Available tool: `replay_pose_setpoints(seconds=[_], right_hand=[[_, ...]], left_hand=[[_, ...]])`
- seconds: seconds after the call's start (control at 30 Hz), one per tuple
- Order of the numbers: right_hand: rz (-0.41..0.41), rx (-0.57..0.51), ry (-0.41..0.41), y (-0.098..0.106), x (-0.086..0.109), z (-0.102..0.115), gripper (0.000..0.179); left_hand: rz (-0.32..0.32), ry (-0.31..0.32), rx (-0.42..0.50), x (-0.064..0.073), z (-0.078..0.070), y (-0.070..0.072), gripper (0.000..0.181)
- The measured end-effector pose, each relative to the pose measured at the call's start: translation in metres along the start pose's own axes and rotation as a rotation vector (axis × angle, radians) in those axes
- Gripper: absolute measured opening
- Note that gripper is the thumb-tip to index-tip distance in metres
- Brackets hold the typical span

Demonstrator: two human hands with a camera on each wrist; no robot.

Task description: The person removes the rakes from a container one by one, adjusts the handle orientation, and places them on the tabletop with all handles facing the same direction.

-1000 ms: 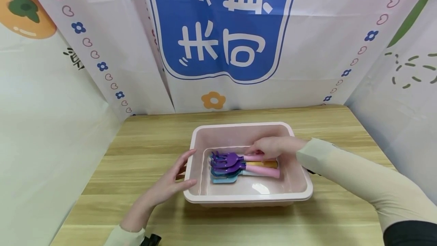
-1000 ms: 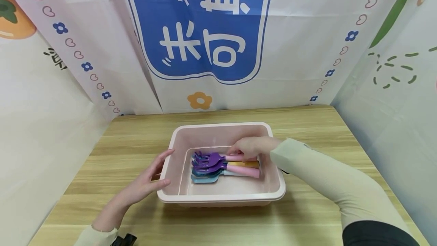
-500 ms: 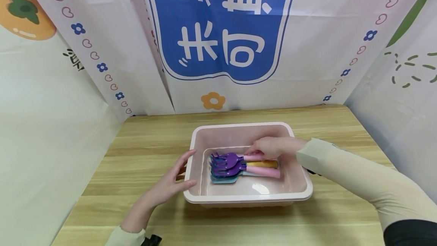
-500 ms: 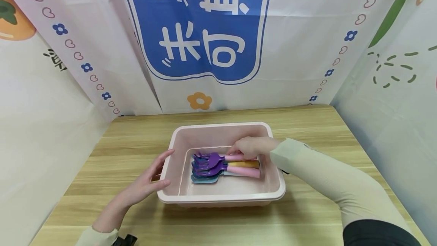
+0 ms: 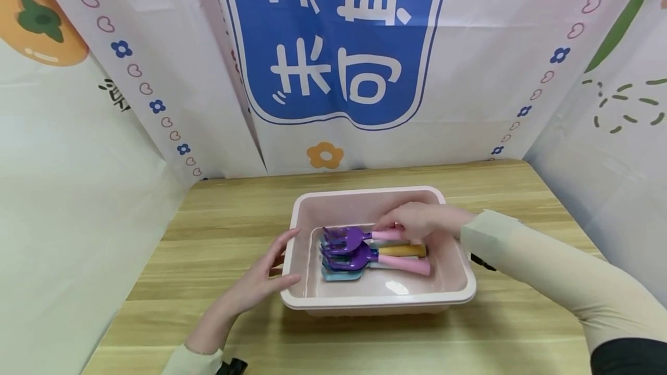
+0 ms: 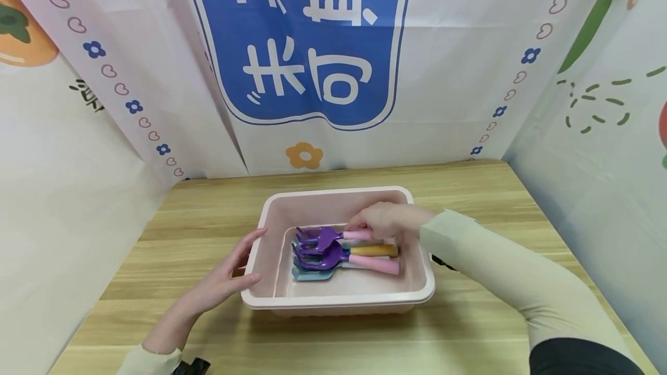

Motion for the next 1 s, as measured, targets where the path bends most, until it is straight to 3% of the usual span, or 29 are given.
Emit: replay_pose_setpoints(seconds=[0.2,0.43,0.63,1.0], right_hand=[[-0.082,-0.026,0.105,0.019,0.011,0.002,0.050],[-0.158,-0.224,0.195,0.037,0.035,0.009,0.058],[-0.269,-0.322,0.200,0.048,0.066,0.008,0.055],[-0.487,-0.305,0.102,0.057,0.104,-0.013,0.059]], left_hand=[[-0.004,0.000,0.005,0.000,-0.001,-0.001,0.079],[0.001,0.019,0.015,0.000,-0.001,-0.001,0.078],[-0.006,0.023,0.022,0.001,-0.001,-0.001,0.077],[-0.014,0.034,0.032,0.001,-0.001,-0.002,0.076]])
Point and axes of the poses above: each hand's wrist, its own x-axis away from the middle knuckle, its own y-axis out of the back of the hand, z = x × y, the point moved 1 cm from there along -x, towards the middle knuckle, and after that the axes turned 5 degrees about x, right-handed, at the moved point
